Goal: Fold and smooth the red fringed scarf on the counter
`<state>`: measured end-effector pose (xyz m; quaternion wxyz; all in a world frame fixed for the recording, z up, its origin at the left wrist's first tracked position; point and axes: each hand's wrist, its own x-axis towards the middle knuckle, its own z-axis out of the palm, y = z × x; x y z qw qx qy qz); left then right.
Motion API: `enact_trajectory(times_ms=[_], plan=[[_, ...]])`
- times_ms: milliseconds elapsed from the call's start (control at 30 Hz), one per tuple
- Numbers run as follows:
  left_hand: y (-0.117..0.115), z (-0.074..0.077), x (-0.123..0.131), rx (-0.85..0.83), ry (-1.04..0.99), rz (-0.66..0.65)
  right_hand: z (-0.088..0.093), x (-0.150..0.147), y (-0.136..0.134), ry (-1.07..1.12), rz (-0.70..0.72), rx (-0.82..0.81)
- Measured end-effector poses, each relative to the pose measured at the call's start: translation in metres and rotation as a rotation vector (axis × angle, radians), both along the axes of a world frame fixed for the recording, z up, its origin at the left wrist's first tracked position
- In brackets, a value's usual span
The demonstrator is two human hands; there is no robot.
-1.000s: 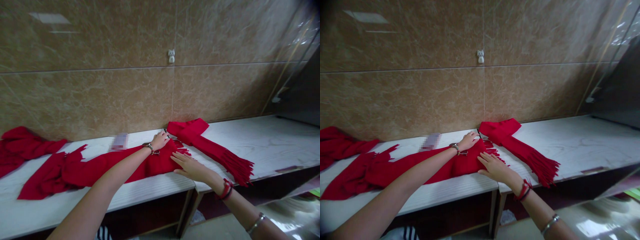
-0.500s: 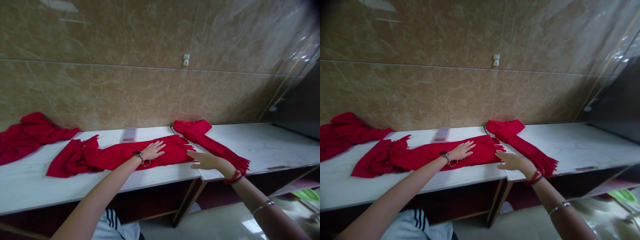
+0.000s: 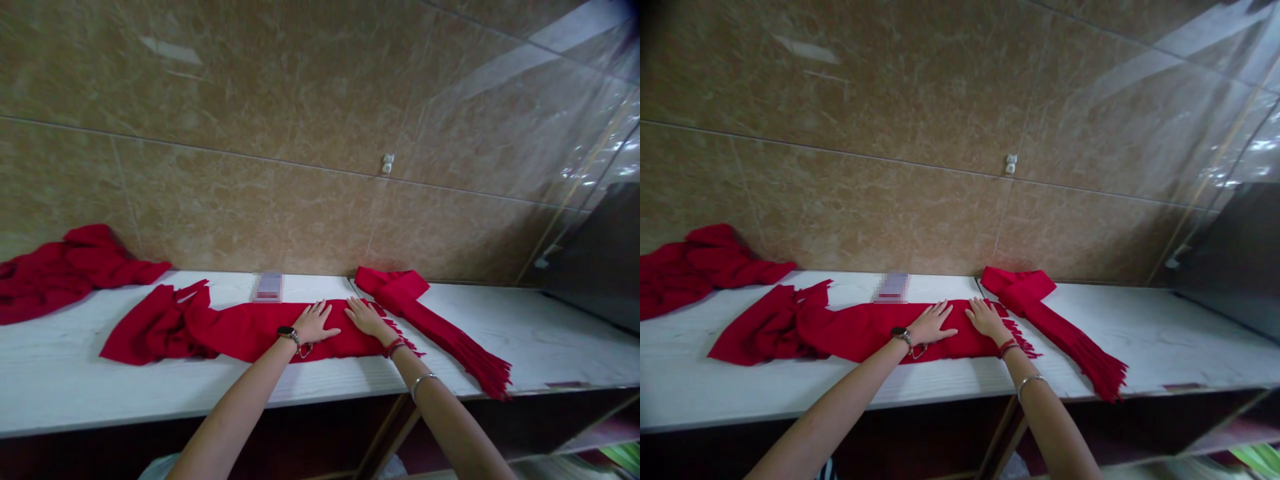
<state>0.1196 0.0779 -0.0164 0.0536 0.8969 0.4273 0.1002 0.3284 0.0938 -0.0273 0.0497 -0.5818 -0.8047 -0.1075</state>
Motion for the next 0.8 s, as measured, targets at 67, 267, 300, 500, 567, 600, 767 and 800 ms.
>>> enact_trajectory(times_ms=[67,267,300,500,567,600,767,800], plan=[[-0.001,0.0,-0.001,0.002,-0.004,-0.006,-0.006,0.012,0.002,-0.017,-0.013,-0.019],[-0.003,0.002,-0.001,-0.012,-0.01,-0.008,-0.007,0.025,0.004,-0.085,-0.034,-0.033],[-0.003,0.003,0.0,-0.016,-0.012,-0.008,-0.008,0.025,0.004,-0.097,-0.032,-0.034],[-0.004,0.002,0.0,-0.022,-0.007,-0.001,-0.009,0.024,0.001,-0.116,-0.057,0.005],[-0.004,0.001,0.0,-0.015,-0.003,-0.005,-0.003,0.02,0.0,-0.112,-0.08,0.03],[-0.003,0.001,0.0,-0.01,-0.001,-0.006,0.0,0.017,-0.001,-0.108,-0.079,0.05],[-0.004,0.002,0.001,-0.007,0.009,-0.004,0.012,-0.009,-0.008,-0.038,0.031,0.129],[-0.004,0.002,0.001,-0.008,0.012,-0.002,0.01,-0.013,-0.01,-0.022,0.044,0.117]])
